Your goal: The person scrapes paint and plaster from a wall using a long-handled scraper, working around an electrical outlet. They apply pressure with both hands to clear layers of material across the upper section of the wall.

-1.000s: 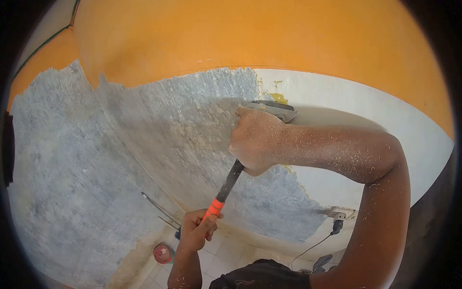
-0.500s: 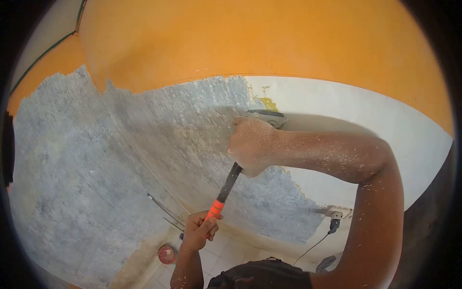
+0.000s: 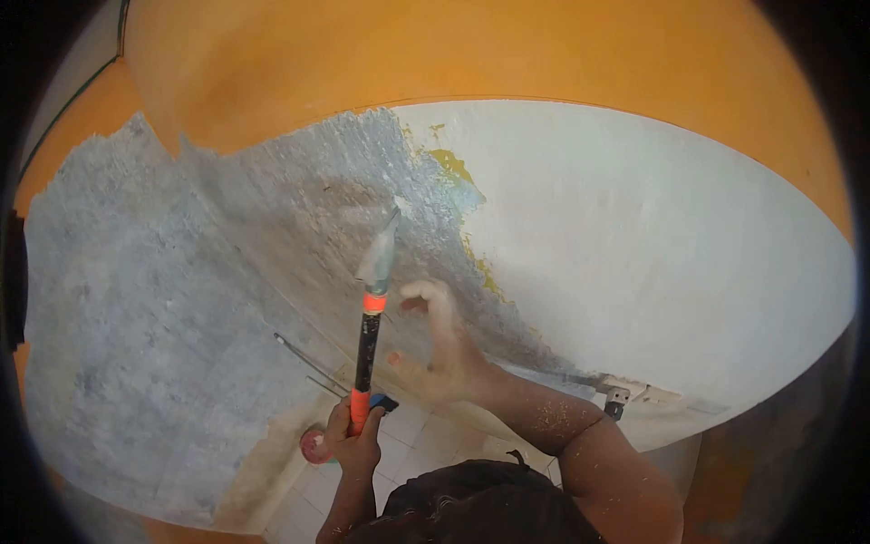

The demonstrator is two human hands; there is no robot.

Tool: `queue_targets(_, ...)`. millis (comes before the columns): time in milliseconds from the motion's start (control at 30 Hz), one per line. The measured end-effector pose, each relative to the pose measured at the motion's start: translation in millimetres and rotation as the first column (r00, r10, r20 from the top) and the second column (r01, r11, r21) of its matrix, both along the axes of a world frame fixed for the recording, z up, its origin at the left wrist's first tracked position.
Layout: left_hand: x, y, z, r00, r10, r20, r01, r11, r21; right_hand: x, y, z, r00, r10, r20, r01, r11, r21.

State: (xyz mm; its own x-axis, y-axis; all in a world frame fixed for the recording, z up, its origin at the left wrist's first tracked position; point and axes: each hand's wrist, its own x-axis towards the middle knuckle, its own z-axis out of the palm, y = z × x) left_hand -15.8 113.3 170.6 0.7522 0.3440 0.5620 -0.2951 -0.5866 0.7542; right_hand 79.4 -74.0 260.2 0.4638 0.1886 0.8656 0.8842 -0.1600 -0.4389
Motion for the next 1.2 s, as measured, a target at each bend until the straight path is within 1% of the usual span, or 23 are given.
queue_targets(33,2,-7,2,0.999,0.010,0.039,-0.013,0.997,0.073,8,4,-4,0.924,0.316,-0.215,-0.298,0.948,0.112)
queue_targets(67,5,-14,5,0.997,0.017,0.076,-0.028,0.989,0.147,12,9,-7,0.708,0.598,-0.375,-0.529,0.801,0.279)
queue_targets(100,7,-20,7,0.996,0.013,0.091,-0.029,0.983,0.180,9,14,-3,0.624,0.694,-0.359,-0.567,0.718,0.404)
queue_targets(133,7,-24,6,0.996,0.026,0.084,-0.040,0.983,0.177,12,17,-3,0.613,0.701,-0.365,-0.573,0.712,0.405)
queue_targets(200,12,-31,3,0.999,0.005,0.032,-0.011,0.984,0.176,22,21,-2,0.401,0.842,-0.361,-0.447,0.523,0.725)
queue_targets(233,13,-29,2,0.999,-0.047,0.022,0.040,0.972,0.233,27,23,4,0.400,0.861,-0.312,-0.375,0.465,0.802)
queue_targets(267,13,-29,0,0.999,-0.038,0.022,0.032,0.972,0.231,34,21,3,0.393,0.864,-0.314,-0.378,0.464,0.801)
queue_targets(333,11,-30,-3,0.972,-0.236,-0.015,0.235,0.961,0.148,46,16,1,0.188,0.982,-0.028,-0.513,0.123,0.850)
queue_targets(367,10,-31,-4,0.949,-0.314,-0.016,0.314,0.944,0.101,48,17,0,0.191,0.982,0.017,-0.535,0.089,0.840)
queue_targets(400,10,-31,-2,0.952,-0.306,-0.024,0.307,0.947,0.099,50,17,-1,0.182,0.983,0.016,-0.528,0.084,0.845)
queue_targets(433,12,-31,1,0.897,-0.434,-0.087,0.423,0.898,-0.121,52,16,-3,0.173,0.984,0.045,-0.539,0.056,0.840)
queue_targets(467,13,-29,2,0.819,-0.563,-0.113,0.501,0.796,-0.340,54,16,-4,0.166,0.983,0.075,-0.551,0.029,0.834)
queue_targets(500,15,-24,0,0.765,-0.621,-0.172,0.499,0.740,-0.452,55,17,-3,0.214,0.975,0.057,-0.533,0.067,0.844)
queue_targets(633,27,-28,-2,0.686,-0.686,-0.243,0.499,0.686,-0.529,62,13,0,0.231,0.973,0.002,-0.487,0.114,0.866)
queue_targets(733,34,-36,0,0.677,-0.717,-0.167,0.540,0.638,-0.549,66,11,5,0.229,0.972,-0.045,-0.544,0.167,0.822)
queue_targets(800,35,-38,3,0.605,-0.770,-0.202,0.497,0.564,-0.660,66,9,9,0.249,0.959,-0.134,-0.524,0.250,0.814)
queue_targets(867,37,-37,-3,0.583,-0.796,-0.163,0.548,0.533,-0.645,68,11,6,0.242,0.962,-0.126,-0.521,0.239,0.820)
queue_targets(933,35,-38,-4,0.616,-0.747,-0.249,0.511,0.620,-0.595,66,12,2,0.233,0.965,-0.119,-0.512,0.226,0.829)
queue_targets(967,32,-38,-7,0.614,-0.749,-0.251,0.512,0.619,-0.596,65,13,0,0.227,0.963,-0.143,-0.514,0.244,0.822)
queue_targets(1033,27,-39,-13,0.678,-0.668,-0.307,0.456,0.709,-0.537,65,12,-1,0.184,0.970,-0.162,-0.521,0.236,0.820)
queue_targets(1067,28,-39,-13,0.675,-0.669,-0.309,0.457,0.709,-0.537,65,13,0,0.186,0.969,-0.161,-0.519,0.236,0.822)
queue_targets(1133,29,-39,-5,0.759,-0.526,-0.384,0.400,0.842,-0.361,68,15,2,0.197,0.971,-0.132,-0.563,0.223,0.796)
queue_targets(1200,32,-35,1,0.773,-0.503,-0.387,0.403,0.860,-0.313,71,17,4,0.190,0.976,-0.109,-0.574,0.200,0.794)
